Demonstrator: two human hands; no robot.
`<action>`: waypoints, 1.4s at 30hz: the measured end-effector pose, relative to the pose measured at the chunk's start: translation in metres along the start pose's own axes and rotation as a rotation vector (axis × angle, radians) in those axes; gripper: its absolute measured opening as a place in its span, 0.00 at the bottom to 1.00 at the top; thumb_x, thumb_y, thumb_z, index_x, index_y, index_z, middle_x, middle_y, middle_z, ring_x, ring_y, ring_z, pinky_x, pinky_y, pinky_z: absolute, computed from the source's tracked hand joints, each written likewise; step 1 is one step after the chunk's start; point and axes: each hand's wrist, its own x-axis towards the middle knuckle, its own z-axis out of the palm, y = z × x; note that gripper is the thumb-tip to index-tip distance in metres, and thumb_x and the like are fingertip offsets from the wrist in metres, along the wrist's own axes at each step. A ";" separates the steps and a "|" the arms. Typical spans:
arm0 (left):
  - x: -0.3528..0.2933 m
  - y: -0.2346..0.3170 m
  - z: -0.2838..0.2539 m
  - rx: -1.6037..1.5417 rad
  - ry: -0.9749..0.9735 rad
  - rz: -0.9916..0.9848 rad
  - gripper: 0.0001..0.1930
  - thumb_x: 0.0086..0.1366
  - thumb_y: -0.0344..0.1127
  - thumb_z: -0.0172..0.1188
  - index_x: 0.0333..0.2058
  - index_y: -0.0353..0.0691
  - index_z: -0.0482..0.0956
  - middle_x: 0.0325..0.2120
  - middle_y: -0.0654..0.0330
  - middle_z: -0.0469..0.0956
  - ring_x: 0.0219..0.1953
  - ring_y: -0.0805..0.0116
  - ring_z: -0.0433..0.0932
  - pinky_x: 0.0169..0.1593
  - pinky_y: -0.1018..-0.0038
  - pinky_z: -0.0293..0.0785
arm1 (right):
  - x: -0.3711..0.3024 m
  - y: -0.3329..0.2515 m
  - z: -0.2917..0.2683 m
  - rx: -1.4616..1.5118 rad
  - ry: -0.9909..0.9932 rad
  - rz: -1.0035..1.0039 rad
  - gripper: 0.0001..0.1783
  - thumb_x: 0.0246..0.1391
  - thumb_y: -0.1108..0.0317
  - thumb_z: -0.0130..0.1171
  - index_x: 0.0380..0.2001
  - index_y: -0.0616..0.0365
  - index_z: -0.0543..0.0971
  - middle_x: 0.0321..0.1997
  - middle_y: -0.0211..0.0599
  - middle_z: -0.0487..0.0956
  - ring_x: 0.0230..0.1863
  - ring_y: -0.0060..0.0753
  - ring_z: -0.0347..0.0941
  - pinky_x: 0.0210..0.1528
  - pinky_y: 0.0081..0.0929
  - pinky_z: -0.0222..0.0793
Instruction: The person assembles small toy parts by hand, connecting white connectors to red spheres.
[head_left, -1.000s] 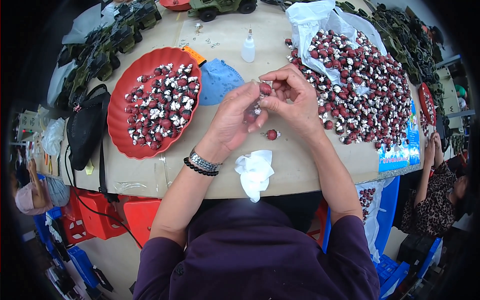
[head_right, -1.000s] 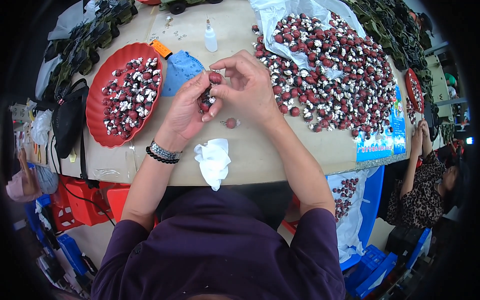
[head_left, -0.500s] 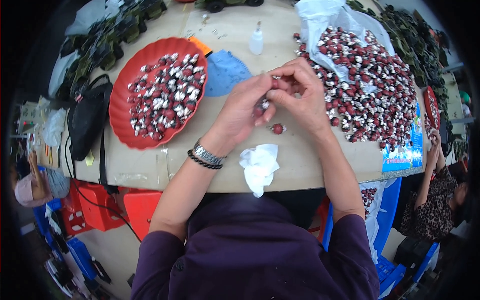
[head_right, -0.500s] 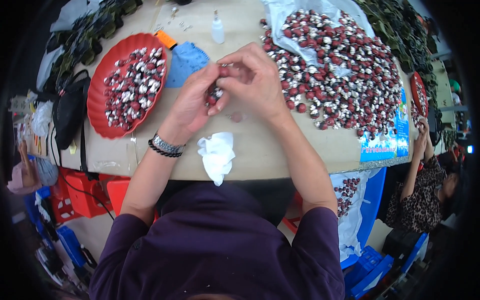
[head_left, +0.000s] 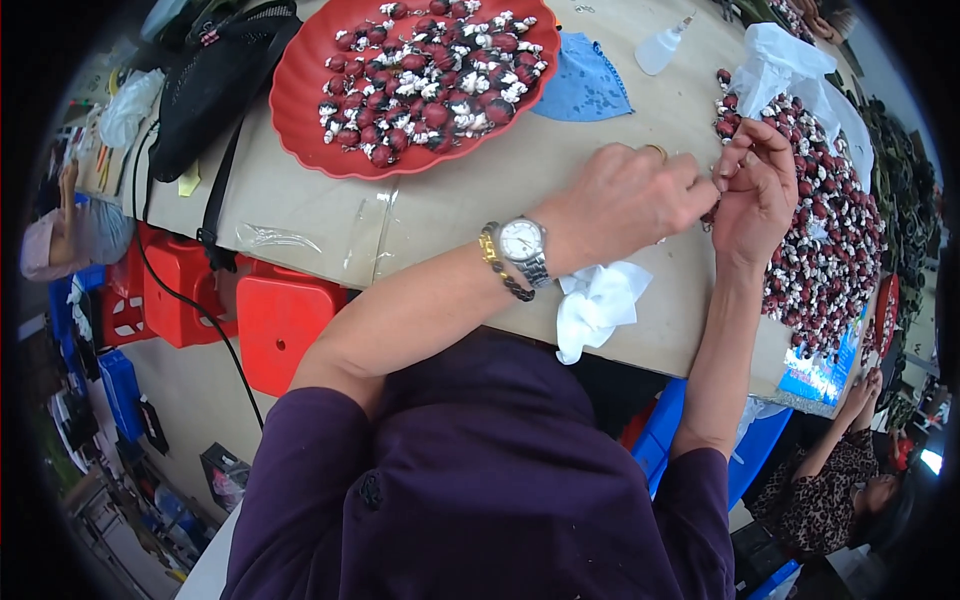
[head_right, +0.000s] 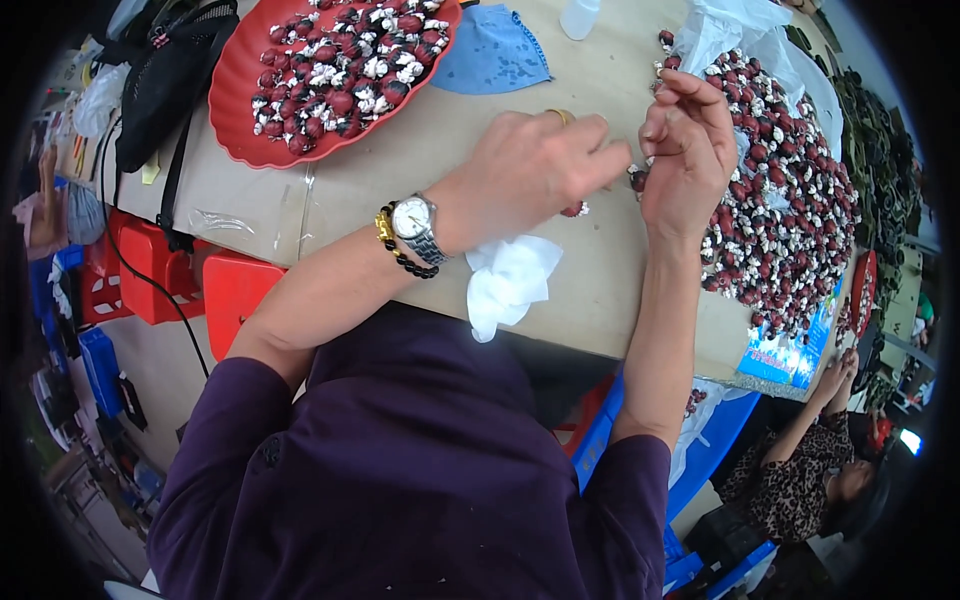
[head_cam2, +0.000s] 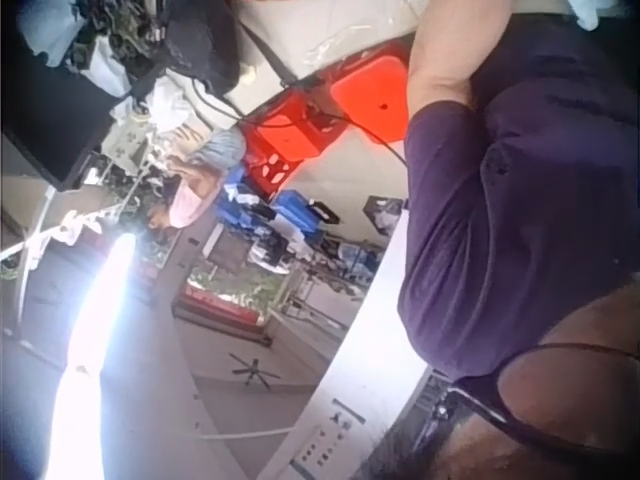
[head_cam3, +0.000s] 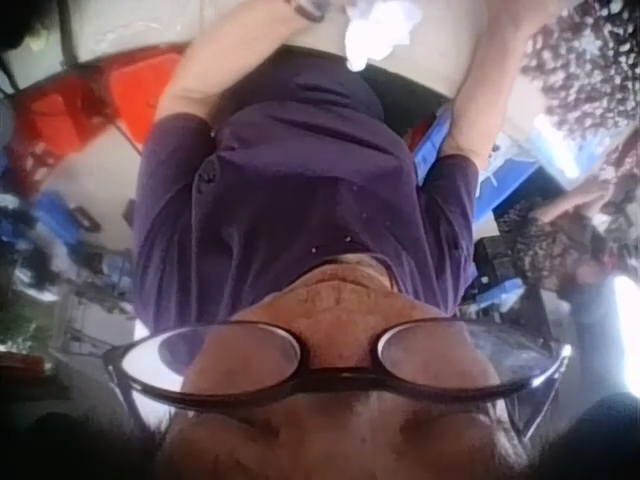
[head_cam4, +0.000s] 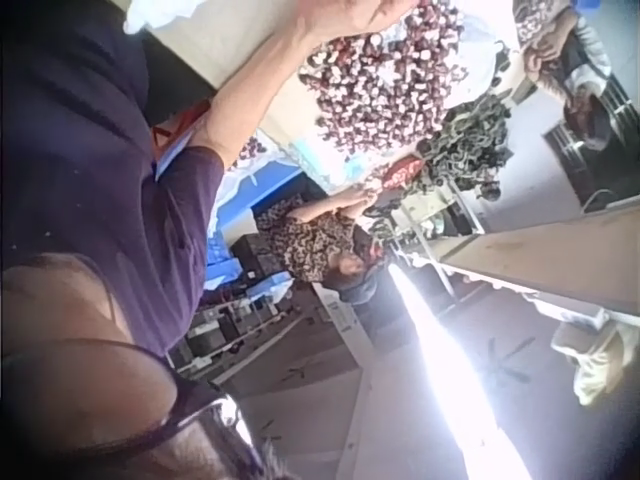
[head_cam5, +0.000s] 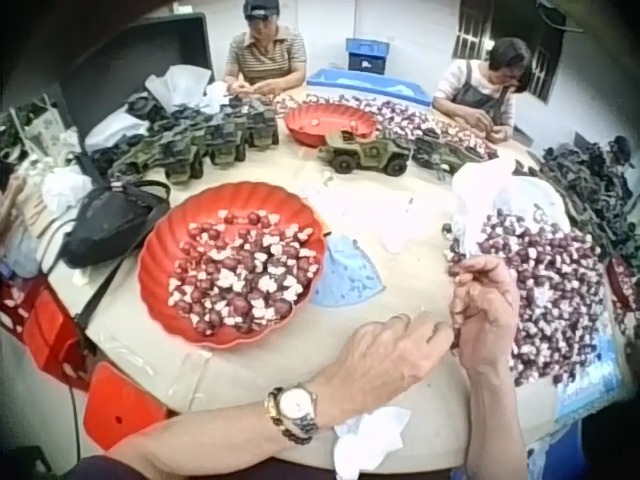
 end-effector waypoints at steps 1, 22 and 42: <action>-0.001 0.001 0.003 -0.006 0.003 -0.005 0.13 0.45 0.34 0.67 0.27 0.44 0.70 0.22 0.63 0.70 0.21 0.67 0.76 0.20 0.71 0.70 | 0.001 -0.001 0.001 0.010 0.000 0.013 0.14 0.51 0.78 0.48 0.41 0.68 0.76 0.33 0.32 0.73 0.26 0.18 0.65 0.25 0.15 0.60; 0.015 -0.008 -0.003 -0.527 0.437 -0.178 0.08 0.55 0.33 0.65 0.33 0.39 0.78 0.18 0.65 0.74 0.19 0.74 0.74 0.20 0.76 0.66 | -0.013 -0.043 0.006 -1.054 -0.794 0.035 0.26 0.34 0.65 0.73 0.39 0.62 0.76 0.34 0.42 0.78 0.35 0.43 0.76 0.38 0.34 0.71; 0.015 -0.014 -0.012 -1.671 0.064 -0.993 0.13 0.65 0.40 0.61 0.41 0.36 0.76 0.32 0.60 0.74 0.21 0.77 0.72 0.20 0.84 0.62 | -0.004 -0.030 -0.001 -0.159 -0.273 0.362 0.15 0.57 0.72 0.55 0.47 0.61 0.76 0.38 0.29 0.79 0.28 0.14 0.68 0.25 0.15 0.64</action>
